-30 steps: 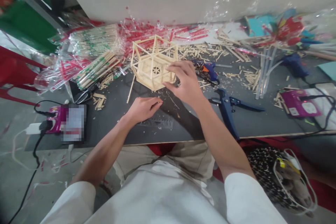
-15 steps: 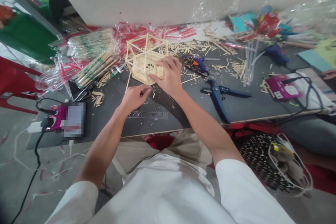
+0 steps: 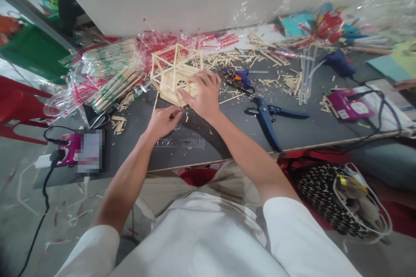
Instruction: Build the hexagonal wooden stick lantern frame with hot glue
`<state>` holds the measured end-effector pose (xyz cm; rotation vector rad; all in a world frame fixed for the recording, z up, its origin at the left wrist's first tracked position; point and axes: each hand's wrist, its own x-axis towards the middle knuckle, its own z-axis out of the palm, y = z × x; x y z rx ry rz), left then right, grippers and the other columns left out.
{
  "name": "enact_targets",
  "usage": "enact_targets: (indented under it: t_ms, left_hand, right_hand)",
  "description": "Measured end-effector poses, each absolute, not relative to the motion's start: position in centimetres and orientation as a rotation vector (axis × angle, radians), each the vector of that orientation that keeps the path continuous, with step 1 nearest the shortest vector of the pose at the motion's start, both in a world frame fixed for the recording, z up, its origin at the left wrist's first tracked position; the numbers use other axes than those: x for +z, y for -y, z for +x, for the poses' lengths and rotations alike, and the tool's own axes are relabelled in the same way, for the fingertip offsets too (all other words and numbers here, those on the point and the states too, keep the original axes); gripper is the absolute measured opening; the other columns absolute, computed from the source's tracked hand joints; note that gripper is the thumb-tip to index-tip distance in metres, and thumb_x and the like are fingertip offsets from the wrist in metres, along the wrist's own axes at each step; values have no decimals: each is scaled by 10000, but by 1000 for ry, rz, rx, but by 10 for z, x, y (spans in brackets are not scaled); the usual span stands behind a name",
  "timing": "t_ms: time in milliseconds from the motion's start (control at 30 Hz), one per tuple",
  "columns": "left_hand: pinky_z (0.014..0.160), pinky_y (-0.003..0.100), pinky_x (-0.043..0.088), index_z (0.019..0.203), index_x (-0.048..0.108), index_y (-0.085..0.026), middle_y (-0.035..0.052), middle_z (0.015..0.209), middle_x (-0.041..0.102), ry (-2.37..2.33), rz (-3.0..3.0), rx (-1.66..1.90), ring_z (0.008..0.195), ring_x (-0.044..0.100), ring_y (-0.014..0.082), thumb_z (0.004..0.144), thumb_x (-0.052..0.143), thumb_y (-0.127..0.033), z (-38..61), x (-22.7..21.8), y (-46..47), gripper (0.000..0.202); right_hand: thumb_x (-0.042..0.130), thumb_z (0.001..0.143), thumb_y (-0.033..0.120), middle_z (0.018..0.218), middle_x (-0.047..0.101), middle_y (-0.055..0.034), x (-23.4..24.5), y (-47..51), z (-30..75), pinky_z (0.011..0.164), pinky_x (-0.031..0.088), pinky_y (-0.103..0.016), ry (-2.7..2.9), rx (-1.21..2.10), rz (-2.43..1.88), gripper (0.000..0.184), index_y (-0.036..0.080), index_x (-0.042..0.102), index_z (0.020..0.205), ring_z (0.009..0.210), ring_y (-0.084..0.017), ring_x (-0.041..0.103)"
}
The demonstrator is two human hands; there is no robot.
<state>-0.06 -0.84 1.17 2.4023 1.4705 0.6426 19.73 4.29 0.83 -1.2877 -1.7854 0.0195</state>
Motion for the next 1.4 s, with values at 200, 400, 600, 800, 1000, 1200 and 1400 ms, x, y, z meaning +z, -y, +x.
enact_targets:
  t_ms: [200, 400, 600, 800, 1000, 1200, 1400]
  left_hand:
    - [716, 281, 513, 1138, 773, -197, 37, 807, 791, -1479, 2388, 633, 711, 726, 180, 1022, 564, -342, -3, 9, 7, 280]
    - [705, 274, 506, 1118, 754, -195, 34, 818, 792, -1541, 2302, 681, 724, 725, 177, 1051, 541, -447, -2, 12, 7, 337]
    - [666, 268, 475, 1165, 672, -186, 4, 698, 729, -1712, 2152, 886, 651, 669, 153, 1062, 535, -431, -1, 5, -5, 300]
    - [653, 283, 467, 1261, 641, -200, 24, 778, 761, -1695, 2193, 853, 719, 703, 175, 1043, 572, -408, 10, -3, -15, 309]
    - [653, 292, 446, 1215, 652, -199, 35, 797, 757, -1734, 2228, 867, 721, 706, 183, 1057, 537, -365, 15, -6, -16, 257]
    - [649, 285, 436, 1167, 669, -219, 28, 788, 757, -1759, 2211, 898, 705, 691, 180, 1052, 536, -356, 14, -6, -15, 223]
    - [666, 293, 453, 1117, 685, -238, 37, 818, 760, -1850, 2155, 937, 760, 703, 191, 1026, 583, -338, 9, 2, -10, 170]
  right_hand:
    - [635, 971, 526, 1190, 742, -84, 8, -42, 200, 1206, 359, -592, 1779, 23, -1259, 264, 297, 702, 1084, 1325, -329, 578]
    - [484, 1021, 378, 1204, 754, -94, 16, -40, 214, 1166, 456, -548, 1782, 45, -1095, 275, 284, 712, 1143, 1248, -293, 632]
    - [391, 1044, 424, 1099, 734, -140, 15, -51, 238, 1096, 496, -565, 1573, 86, -1238, 367, 242, 708, 1074, 1136, -310, 664]
    - [452, 1018, 440, 1039, 748, -130, 7, -68, 262, 924, 586, -488, 1460, 61, -1312, 341, 221, 714, 1007, 953, -268, 697]
    - [496, 1014, 392, 1059, 774, -129, 6, -72, 273, 851, 618, -425, 1448, 33, -1405, 306, 212, 743, 1034, 907, -237, 731]
    - [532, 991, 346, 1069, 785, -126, 6, -76, 279, 846, 628, -432, 1414, 59, -1532, 252, 222, 747, 1033, 886, -240, 734]
    - [479, 985, 312, 968, 741, -122, -2, -82, 298, 853, 579, -425, 1361, -93, -1544, 252, 189, 699, 971, 838, -229, 692]
